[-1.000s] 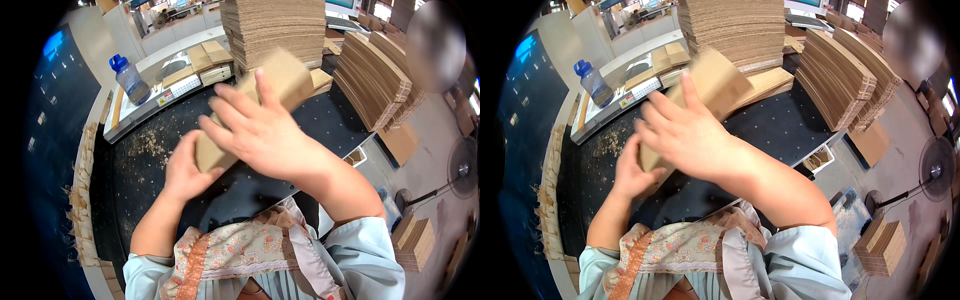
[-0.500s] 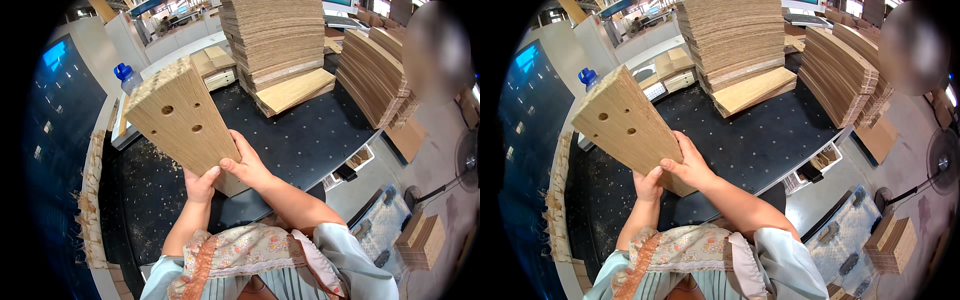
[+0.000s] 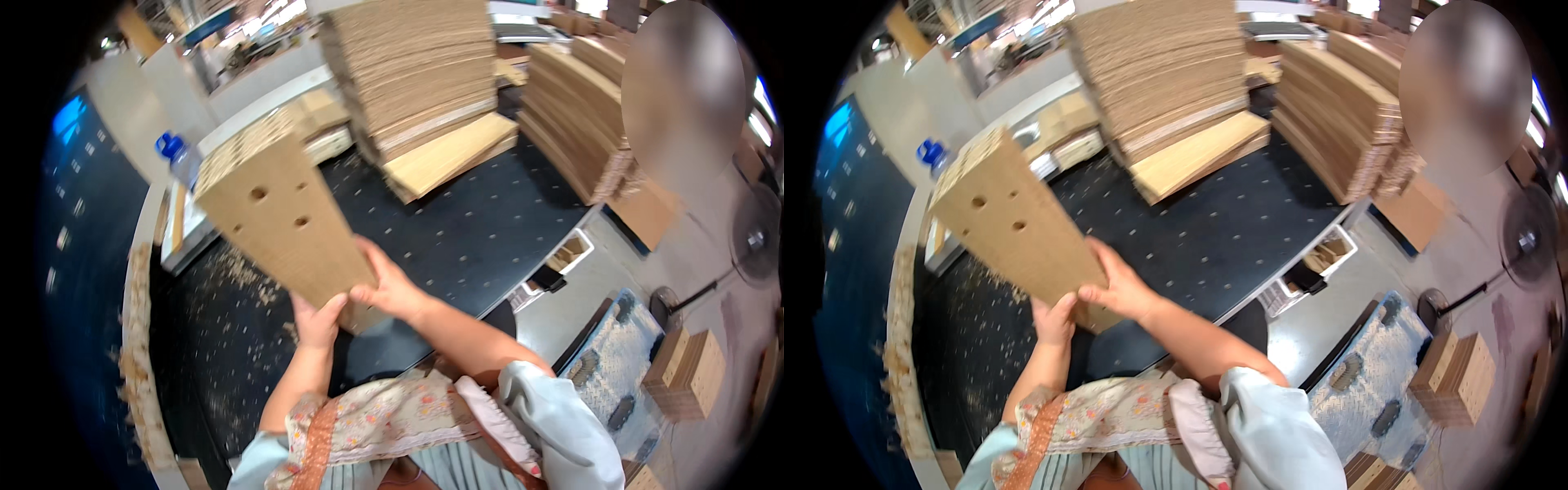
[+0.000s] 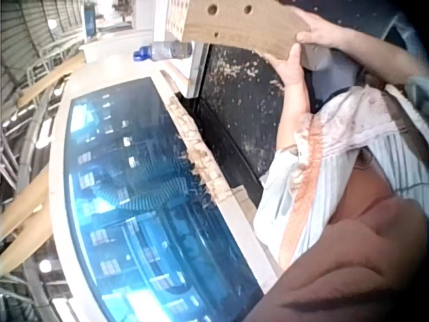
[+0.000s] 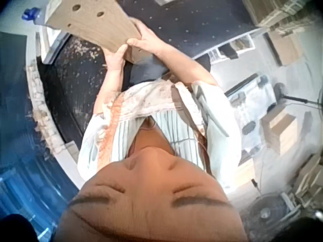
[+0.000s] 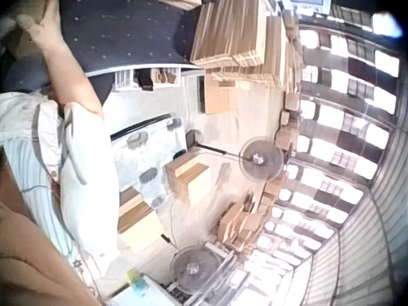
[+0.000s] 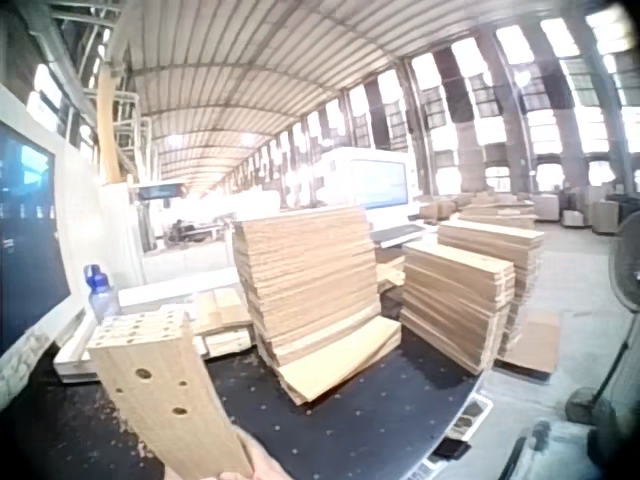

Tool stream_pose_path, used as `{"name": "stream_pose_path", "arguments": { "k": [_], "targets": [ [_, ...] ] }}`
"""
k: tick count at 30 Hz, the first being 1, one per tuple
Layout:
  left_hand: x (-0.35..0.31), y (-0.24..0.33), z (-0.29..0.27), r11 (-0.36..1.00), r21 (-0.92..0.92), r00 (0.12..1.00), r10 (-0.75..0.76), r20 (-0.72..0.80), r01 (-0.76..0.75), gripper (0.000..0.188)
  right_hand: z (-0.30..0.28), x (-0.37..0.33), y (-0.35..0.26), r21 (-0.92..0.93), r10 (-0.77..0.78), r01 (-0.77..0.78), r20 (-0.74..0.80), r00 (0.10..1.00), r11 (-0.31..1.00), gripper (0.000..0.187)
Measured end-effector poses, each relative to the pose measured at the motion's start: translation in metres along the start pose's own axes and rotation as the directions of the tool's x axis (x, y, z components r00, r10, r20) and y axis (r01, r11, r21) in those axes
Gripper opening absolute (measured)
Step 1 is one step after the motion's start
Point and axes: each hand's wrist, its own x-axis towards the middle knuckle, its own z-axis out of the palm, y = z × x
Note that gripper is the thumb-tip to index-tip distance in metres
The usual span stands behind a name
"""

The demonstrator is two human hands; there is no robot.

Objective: The person labels wooden panels by hand using adhesive stickers and stacks them on a table and in a crate.

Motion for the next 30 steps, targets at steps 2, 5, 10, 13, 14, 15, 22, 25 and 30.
{"name": "stream_pose_path", "arguments": {
  "k": [2, 5, 10, 13, 14, 15, 22, 25, 30],
  "targets": [
    [0.000, 0.006, 0.010, 0.998, -0.056, 0.998, 0.007, -0.061, -0.010, 0.077, -0.010, -0.017, 0.013, -0.011, 0.080, -0.080, 0.027, 0.996, 0.997, 0.101],
    [0.005, 0.011, 0.024, 0.990, -0.134, 0.998, -0.039, -0.041, 0.033, 0.071, -0.024, -0.036, 0.013, -0.062, 0.136, -0.133, 0.064, 0.989, 0.989, 0.090],
    [0.031, 0.030, 0.079, 0.953, -0.261, 0.987, -0.159, 0.005, 0.155, 0.059, -0.074, -0.056, -0.026, 0.179, 0.240, -0.247, 0.059, 0.969, 0.952, 0.090],
    [0.050, 0.025, 0.116, 0.909, -0.326, 0.965, -0.256, 0.058, 0.260, 0.054, -0.096, -0.085, -0.066, 0.415, 0.280, -0.208, -0.121, 0.952, 0.886, 0.091],
    [0.056, 0.022, 0.125, 0.891, -0.339, 0.952, -0.297, 0.070, 0.302, 0.052, -0.099, -0.094, -0.072, 0.477, 0.284, -0.174, -0.170, 0.944, 0.862, 0.091],
    [0.062, 0.023, 0.146, 0.863, -0.348, 0.930, -0.349, 0.113, 0.366, 0.051, -0.105, -0.106, -0.084, 0.508, 0.295, -0.137, -0.244, 0.924, 0.850, 0.089],
    [0.079, 0.011, 0.298, 0.572, -0.457, 0.730, -0.579, 0.362, 0.681, 0.041, -0.137, -0.142, -0.131, 0.471, 0.241, 0.221, -0.735, 0.634, 0.854, 0.066],
    [0.086, 0.019, 0.358, 0.468, -0.456, 0.646, -0.642, 0.413, 0.757, 0.042, -0.168, -0.135, -0.166, 0.373, 0.121, 0.346, -0.810, 0.574, 0.861, 0.063],
    [0.112, 0.022, 0.430, 0.424, -0.387, 0.570, -0.677, 0.465, 0.819, 0.050, -0.231, -0.112, -0.210, 0.164, -0.007, 0.315, -0.878, 0.478, 0.935, 0.059]
  ]
}}
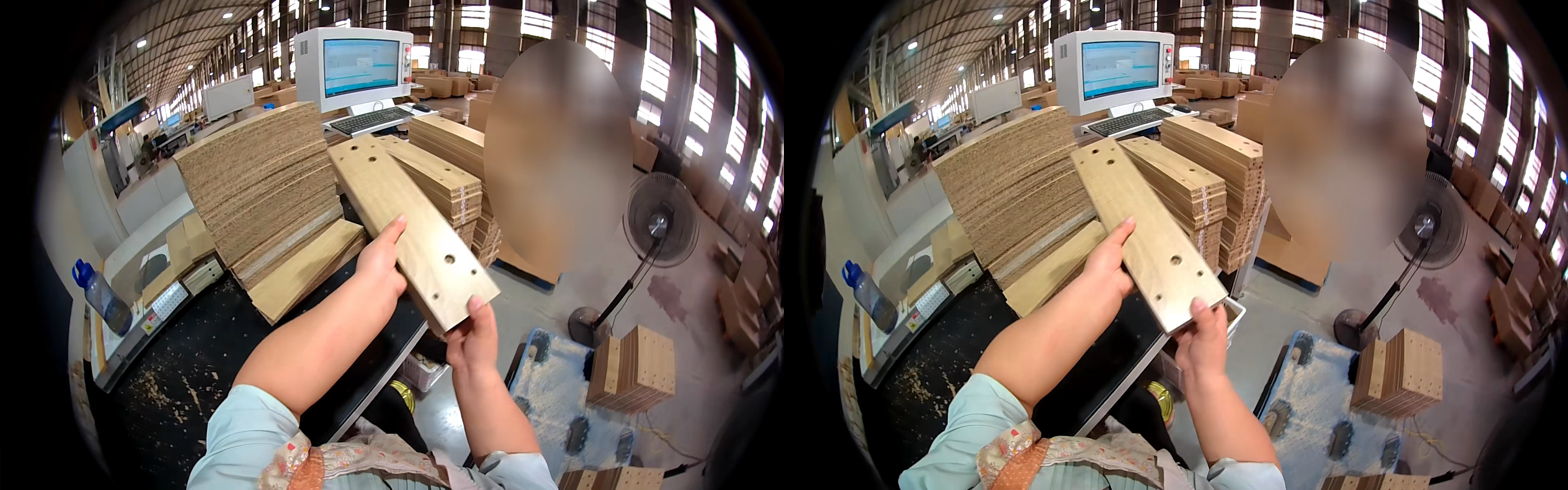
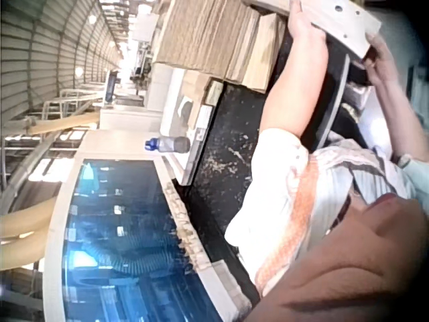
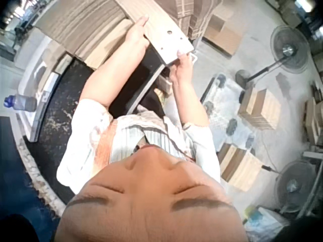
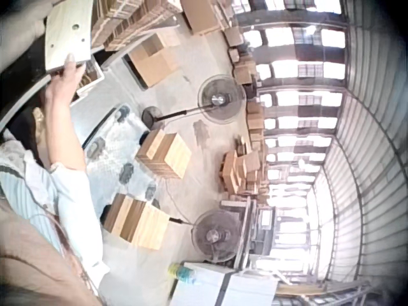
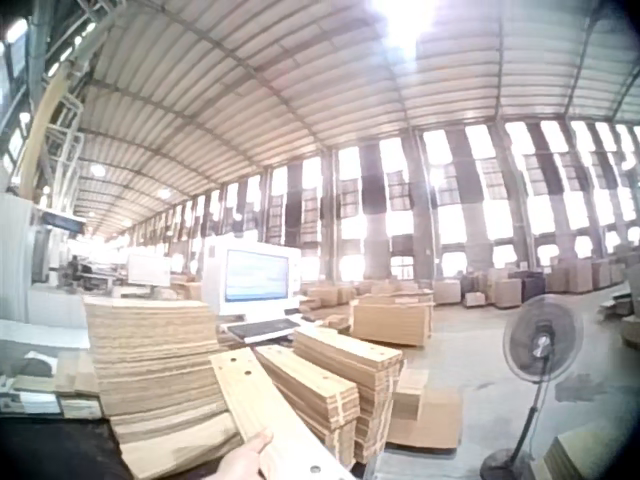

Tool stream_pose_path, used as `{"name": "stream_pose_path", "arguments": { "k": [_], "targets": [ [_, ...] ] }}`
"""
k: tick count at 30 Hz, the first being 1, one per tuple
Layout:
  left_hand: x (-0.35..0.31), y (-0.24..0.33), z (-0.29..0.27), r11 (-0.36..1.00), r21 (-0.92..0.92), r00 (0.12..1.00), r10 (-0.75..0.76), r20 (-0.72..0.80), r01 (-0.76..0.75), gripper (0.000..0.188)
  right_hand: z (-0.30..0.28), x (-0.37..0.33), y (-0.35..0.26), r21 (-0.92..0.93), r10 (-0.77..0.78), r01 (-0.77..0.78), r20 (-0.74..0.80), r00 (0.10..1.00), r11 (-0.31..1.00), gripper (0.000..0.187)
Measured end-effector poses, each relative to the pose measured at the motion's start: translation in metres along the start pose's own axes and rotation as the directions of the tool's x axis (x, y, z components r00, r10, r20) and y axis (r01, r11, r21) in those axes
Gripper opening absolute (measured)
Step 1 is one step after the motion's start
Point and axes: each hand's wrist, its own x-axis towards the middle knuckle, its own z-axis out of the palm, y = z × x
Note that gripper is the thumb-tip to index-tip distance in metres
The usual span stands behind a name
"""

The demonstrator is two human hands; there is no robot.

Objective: The person labels wooden panels by hand using adhesive stickers and stacks them on a table and in a crate.

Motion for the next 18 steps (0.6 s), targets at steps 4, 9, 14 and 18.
{"name": "stream_pose_path", "arguments": {
  "k": [4, 9, 14, 18],
  "targets": [
    [0.016, 0.006, 0.001, 0.912, 0.387, 0.976, 0.053, 0.209, -0.132, 0.047, 0.017, 0.058, -0.029, 0.066, -0.028, 0.038, -0.136, 0.990, 0.997, 0.054],
    [0.018, -0.038, -0.141, -0.155, 0.859, 0.848, 0.151, 0.508, -0.487, 0.083, 0.028, 0.146, -0.047, 0.107, 0.021, -0.006, -0.136, 0.990, 0.994, 0.047],
    [-0.025, -0.064, -0.235, -0.641, 0.598, 0.862, -0.220, 0.457, -0.481, 0.088, 0.050, 0.209, -0.062, -0.021, -0.023, 0.020, -0.142, 0.990, 1.000, 0.037],
    [-0.020, -0.064, -0.235, -0.630, 0.622, 0.870, -0.199, 0.450, -0.466, 0.084, 0.068, 0.246, -0.056, 0.024, -0.050, 0.053, -0.123, 0.991, 0.998, 0.038]
  ]
}}
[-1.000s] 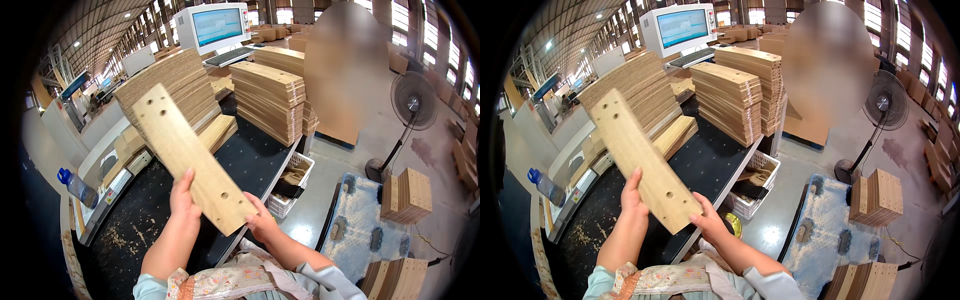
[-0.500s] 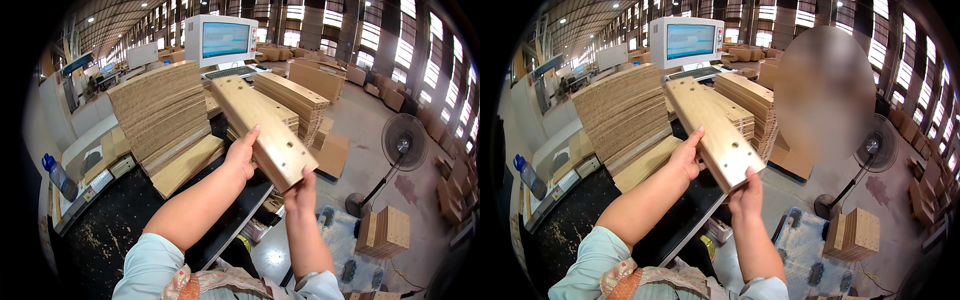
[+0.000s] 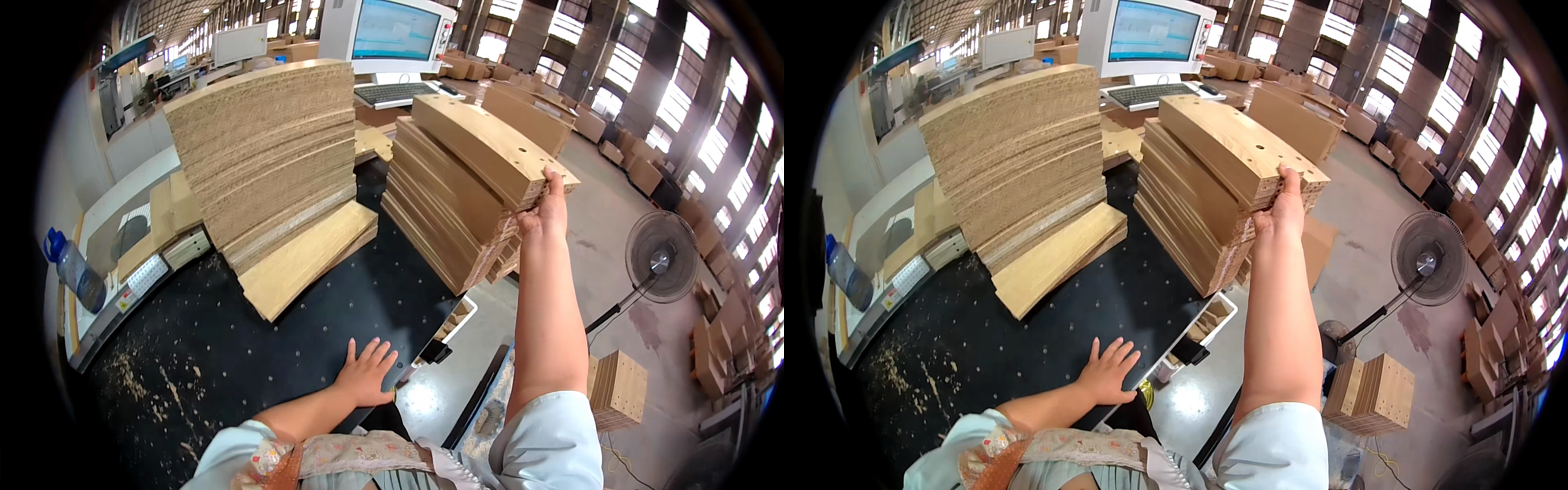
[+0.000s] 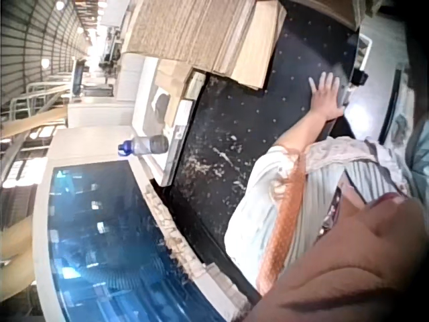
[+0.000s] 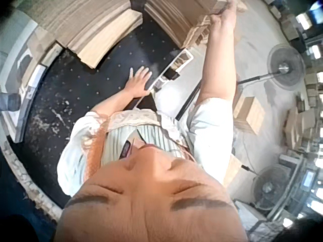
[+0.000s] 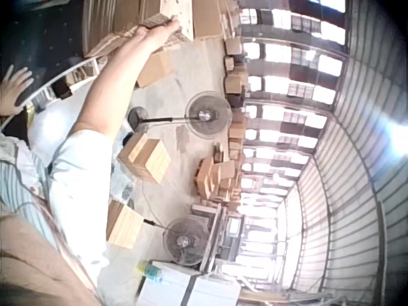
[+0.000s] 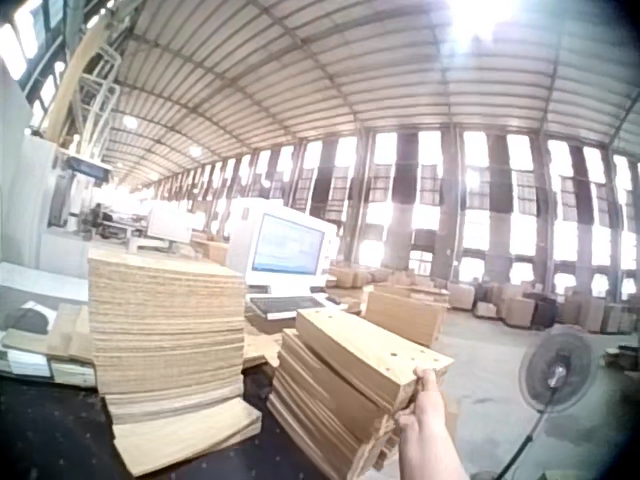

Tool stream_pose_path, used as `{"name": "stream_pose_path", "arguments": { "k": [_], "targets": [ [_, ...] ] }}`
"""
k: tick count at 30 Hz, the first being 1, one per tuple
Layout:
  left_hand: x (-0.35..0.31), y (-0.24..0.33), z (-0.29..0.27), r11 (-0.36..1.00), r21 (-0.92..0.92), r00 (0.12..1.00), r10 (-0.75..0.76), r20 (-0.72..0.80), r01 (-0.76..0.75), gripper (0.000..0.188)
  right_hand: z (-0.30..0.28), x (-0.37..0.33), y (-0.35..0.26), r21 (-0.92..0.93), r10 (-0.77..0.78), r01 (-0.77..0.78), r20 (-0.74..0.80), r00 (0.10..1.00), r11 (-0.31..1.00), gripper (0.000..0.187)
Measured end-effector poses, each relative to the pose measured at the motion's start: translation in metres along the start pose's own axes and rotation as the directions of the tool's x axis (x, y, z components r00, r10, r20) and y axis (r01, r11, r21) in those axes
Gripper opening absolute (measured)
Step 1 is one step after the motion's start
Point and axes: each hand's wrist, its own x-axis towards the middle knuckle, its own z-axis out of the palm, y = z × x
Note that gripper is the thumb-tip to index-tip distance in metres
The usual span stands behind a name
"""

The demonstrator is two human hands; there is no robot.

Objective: The person labels wooden panels by hand using adhesive stickers and stacks them on a table and in a crate.

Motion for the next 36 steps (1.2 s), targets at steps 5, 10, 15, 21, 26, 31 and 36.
{"name": "stream_pose_path", "arguments": {
  "k": [5, 10, 15, 21, 26, 31, 36],
  "targets": [
    [-0.002, -0.002, -0.003, 0.999, -0.048, 1.000, -0.016, 0.001, 0.016, 0.081, 0.020, 0.006, 0.009, -0.097, 0.032, -0.040, -0.087, 0.996, 0.994, 0.044],
    [-0.005, -0.007, 0.003, 0.995, -0.100, 0.998, -0.011, -0.068, 0.004, 0.079, 0.034, 0.000, 0.021, -0.171, 0.061, -0.086, -0.147, 0.987, 0.982, 0.049],
    [-0.002, -0.005, 0.000, 0.993, -0.115, 0.997, 0.009, -0.082, -0.018, 0.081, 0.017, 0.021, 0.002, -0.345, 0.159, -0.170, -0.059, 0.986, 0.923, 0.047],
    [-0.002, -0.008, 0.003, 0.992, -0.123, 0.995, 0.008, -0.094, -0.020, 0.082, 0.029, 0.025, -0.014, -0.644, 0.130, -0.212, -0.173, 0.976, 0.735, 0.043],
    [-0.002, -0.007, 0.001, 0.993, -0.118, 0.997, 0.004, -0.073, -0.013, 0.083, 0.031, 0.020, -0.030, -0.796, 0.128, -0.234, -0.196, 0.972, 0.558, 0.046],
    [-0.003, -0.006, 0.002, 0.994, -0.112, 0.998, 0.006, -0.062, -0.013, 0.082, 0.031, -0.006, -0.057, -0.905, -0.139, 0.093, 0.038, 0.990, 0.415, 0.056],
    [-0.003, -0.008, 0.003, 0.995, -0.100, 0.998, -0.010, -0.058, 0.005, 0.082, -0.019, -0.034, -0.033, -0.910, -0.213, 0.266, 0.205, 0.955, 0.317, 0.079]
  ]
}}
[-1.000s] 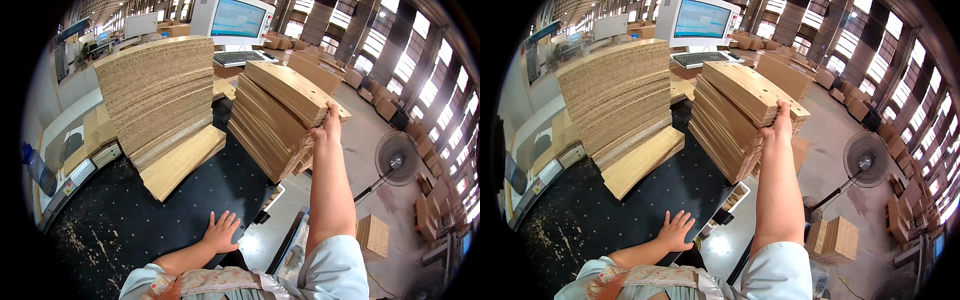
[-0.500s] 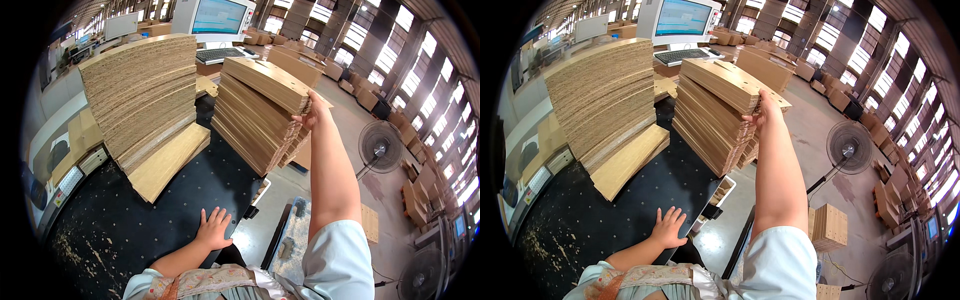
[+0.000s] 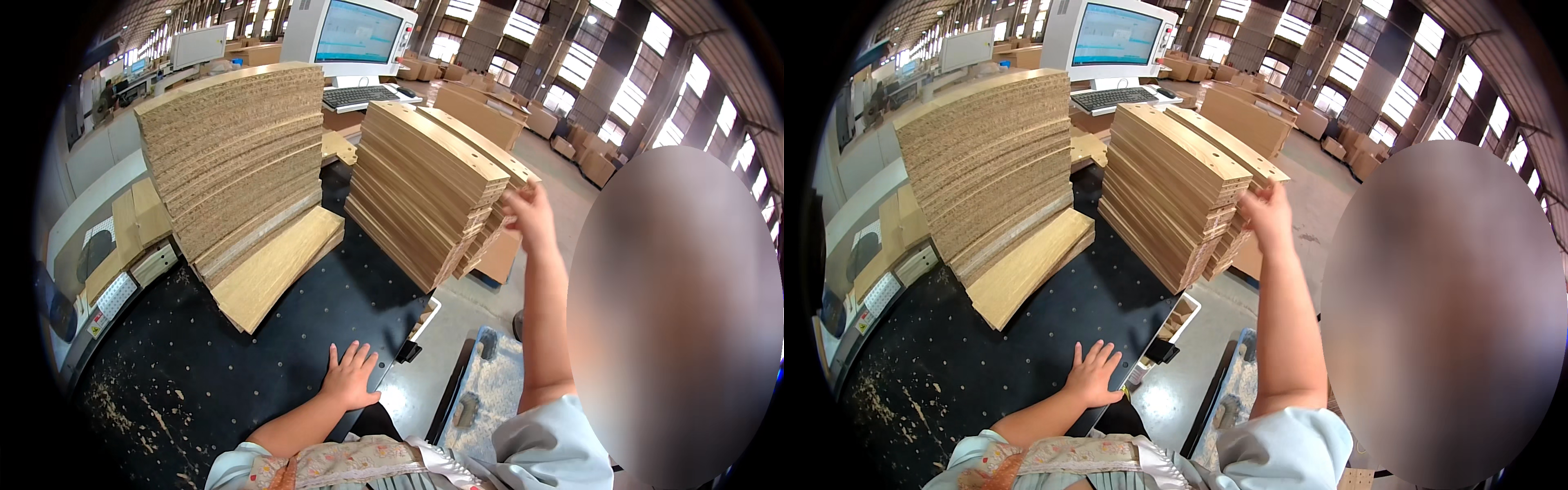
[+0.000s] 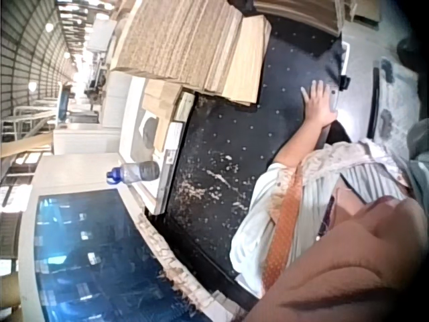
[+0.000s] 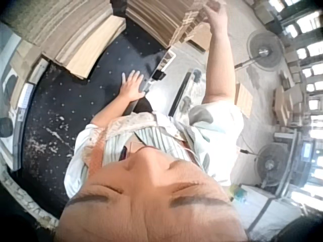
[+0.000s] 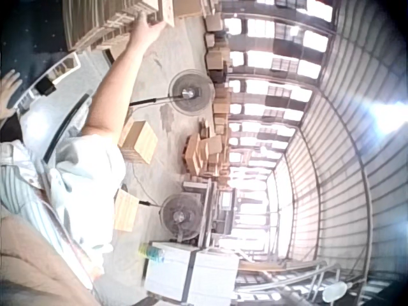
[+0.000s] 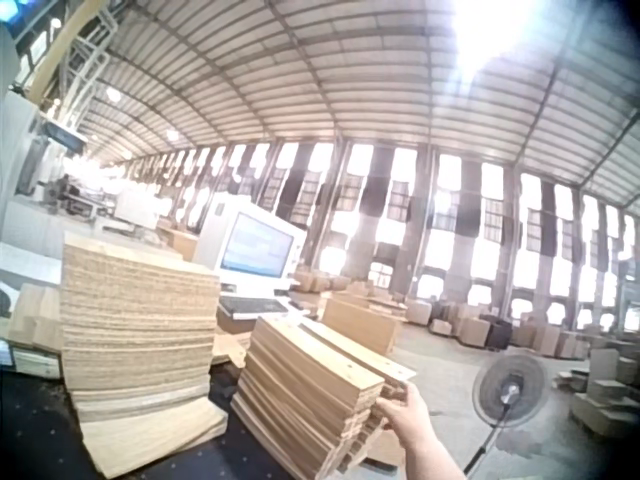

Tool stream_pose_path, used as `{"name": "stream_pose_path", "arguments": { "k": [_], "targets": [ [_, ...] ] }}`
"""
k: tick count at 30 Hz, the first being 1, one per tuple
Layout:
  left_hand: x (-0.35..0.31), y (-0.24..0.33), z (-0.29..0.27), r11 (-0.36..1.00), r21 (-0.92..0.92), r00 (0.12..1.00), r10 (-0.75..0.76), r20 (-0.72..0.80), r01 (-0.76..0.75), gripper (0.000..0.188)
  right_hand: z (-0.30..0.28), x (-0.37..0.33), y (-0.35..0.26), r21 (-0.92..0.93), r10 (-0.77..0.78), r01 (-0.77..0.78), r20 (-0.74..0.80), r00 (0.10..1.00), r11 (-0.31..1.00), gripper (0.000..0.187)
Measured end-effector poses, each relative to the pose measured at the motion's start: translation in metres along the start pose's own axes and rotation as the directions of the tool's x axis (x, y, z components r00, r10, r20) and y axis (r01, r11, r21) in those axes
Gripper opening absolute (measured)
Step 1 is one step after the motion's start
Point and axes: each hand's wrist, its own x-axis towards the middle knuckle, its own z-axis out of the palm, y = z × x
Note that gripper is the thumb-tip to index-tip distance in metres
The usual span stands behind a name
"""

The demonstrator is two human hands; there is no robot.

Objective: The person labels wooden panels by hand using adhesive stickers and stacks them on a table and in a crate.

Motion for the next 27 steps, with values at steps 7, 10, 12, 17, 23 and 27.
{"name": "stream_pose_path", "arguments": {
  "k": [7, 10, 12, 17, 23, 27],
  "targets": [
    [0.000, -0.002, 0.003, 1.000, 0.024, 0.999, 0.015, -0.029, -0.015, 0.083, 0.043, -0.007, 0.078, -0.140, -0.093, 0.080, -0.092, 0.991, 0.987, 0.111],
    [0.001, 0.001, 0.001, 0.999, 0.030, 1.000, 0.020, -0.015, -0.019, 0.082, 0.059, -0.007, 0.072, -0.129, -0.132, 0.111, -0.167, 0.977, 0.985, 0.115],
    [0.001, 0.002, 0.000, 0.999, 0.037, 1.000, 0.017, -0.008, -0.017, 0.082, 0.066, -0.006, 0.066, -0.075, -0.155, 0.143, -0.192, 0.969, 0.987, 0.115],
    [0.002, 0.003, 0.001, 0.999, 0.038, 1.000, 0.015, -0.002, -0.014, 0.081, 0.074, 0.007, 0.079, -0.074, -0.201, 0.188, -0.262, 0.944, 0.979, 0.108],
    [0.003, 0.003, 0.002, 1.000, 0.009, 0.998, 0.028, -0.056, -0.028, 0.080, 0.071, 0.021, 0.088, -0.127, -0.239, 0.211, -0.271, 0.933, 0.969, 0.105],
    [0.004, 0.001, 0.001, 0.999, -0.013, 0.999, 0.037, -0.038, -0.038, 0.080, 0.059, 0.012, 0.080, -0.189, -0.256, 0.216, -0.217, 0.942, 0.958, 0.101]
  ]
}}
